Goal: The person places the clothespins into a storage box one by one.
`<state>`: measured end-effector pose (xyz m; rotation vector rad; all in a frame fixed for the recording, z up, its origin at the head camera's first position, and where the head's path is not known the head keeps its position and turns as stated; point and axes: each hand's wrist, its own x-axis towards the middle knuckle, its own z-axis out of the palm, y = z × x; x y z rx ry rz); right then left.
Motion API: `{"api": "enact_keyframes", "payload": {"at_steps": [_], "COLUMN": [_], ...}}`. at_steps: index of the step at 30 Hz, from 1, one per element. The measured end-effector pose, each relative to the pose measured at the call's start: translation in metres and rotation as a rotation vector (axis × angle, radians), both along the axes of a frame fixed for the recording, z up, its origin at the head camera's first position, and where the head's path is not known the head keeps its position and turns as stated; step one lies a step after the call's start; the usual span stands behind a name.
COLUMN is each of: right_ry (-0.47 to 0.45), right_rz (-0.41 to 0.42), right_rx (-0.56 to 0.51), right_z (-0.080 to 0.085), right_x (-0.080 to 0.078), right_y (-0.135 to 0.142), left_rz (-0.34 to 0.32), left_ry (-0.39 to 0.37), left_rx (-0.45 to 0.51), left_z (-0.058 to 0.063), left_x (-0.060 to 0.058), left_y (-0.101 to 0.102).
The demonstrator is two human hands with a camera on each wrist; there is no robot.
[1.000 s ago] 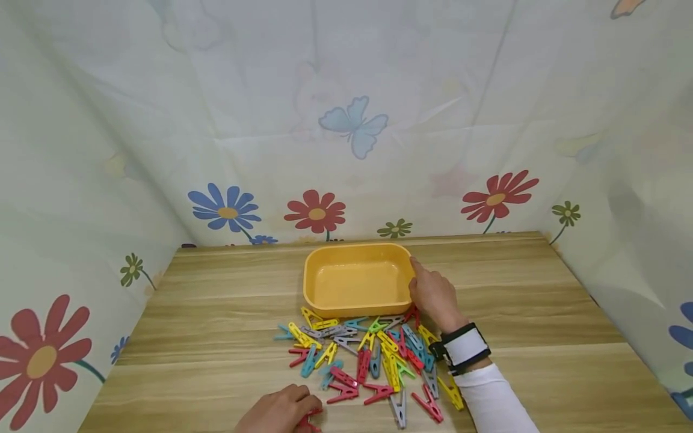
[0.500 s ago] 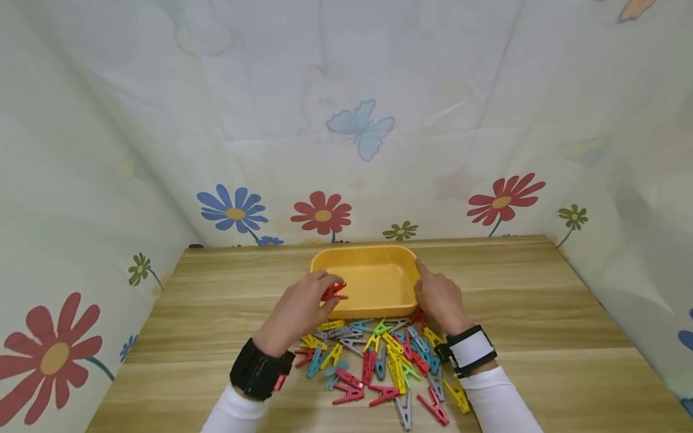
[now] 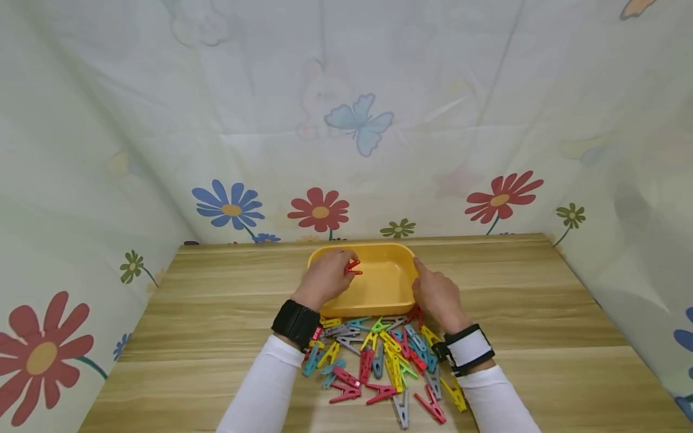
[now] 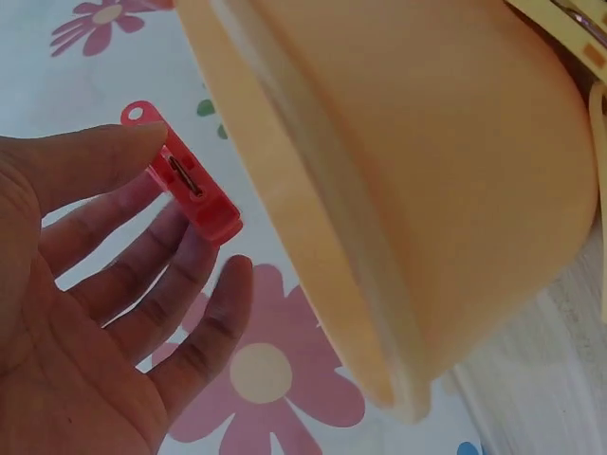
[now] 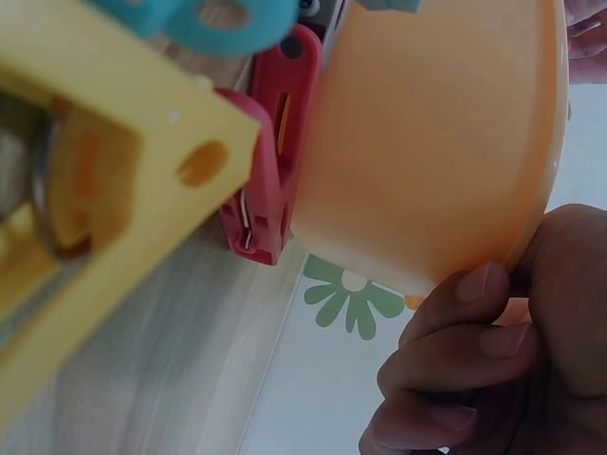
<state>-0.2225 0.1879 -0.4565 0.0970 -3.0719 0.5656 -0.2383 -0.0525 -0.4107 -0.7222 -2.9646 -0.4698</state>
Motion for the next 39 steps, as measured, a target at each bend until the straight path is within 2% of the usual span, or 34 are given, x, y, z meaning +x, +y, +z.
{"api": "enact_keyframes", "payload": {"at_steps": [4, 6, 10, 13, 16, 19, 22, 27, 30, 32, 35, 39], "right_ry": [-0.001, 0.004, 0.015, 0.022, 0.025, 0.022, 0.017, 0.030, 0.029, 0.027, 0.038, 0.037], "right_rz": [0.002, 0.002, 0.004, 0.006, 0.009, 0.008, 0.006, 0.004, 0.006, 0.006, 0.011, 0.016], "right_rx": [-0.004, 0.000, 0.004, 0.005, 0.007, 0.013, 0.011, 0.013, 0.010, 0.008, 0.010, 0.008], "right_z": [0.000, 0.001, 0.002, 0.002, 0.002, 0.002, 0.003, 0.003, 0.003, 0.004, 0.004, 0.002], "right_x": [0.001, 0.001, 0.001, 0.001, 0.000, -0.001, -0.002, -0.002, -0.001, 0.000, 0.000, 0.000], "right_y": [0.000, 0.000, 0.000, 0.000, -0.001, -0.001, -0.001, -0.001, 0.000, 0.000, 0.000, 0.001], "left_rz": [0.016, 0.017, -0.017, -0.062, -0.110, -0.158, -0.198, -0.252, -0.316, -0.361, -0.401, -0.401], "left_ry": [-0.066, -0.074, -0.002, 0.089, 0.156, 0.176, 0.157, 0.074, 0.038, 0.044, 0.085, 0.099], "left_rx": [-0.024, -0.022, -0.004, -0.014, -0.034, -0.059, -0.081, -0.128, -0.203, -0.263, -0.318, -0.330], "left_z": [-0.004, -0.005, -0.003, 0.004, 0.009, 0.008, 0.002, -0.015, -0.027, -0.035, -0.044, -0.051], "left_x": [0.002, 0.004, 0.016, 0.033, 0.056, 0.080, 0.100, 0.128, 0.143, 0.152, 0.158, 0.159], "left_y": [0.000, -0.002, -0.008, -0.015, -0.023, -0.029, -0.033, -0.035, -0.035, -0.034, -0.035, -0.036]}}
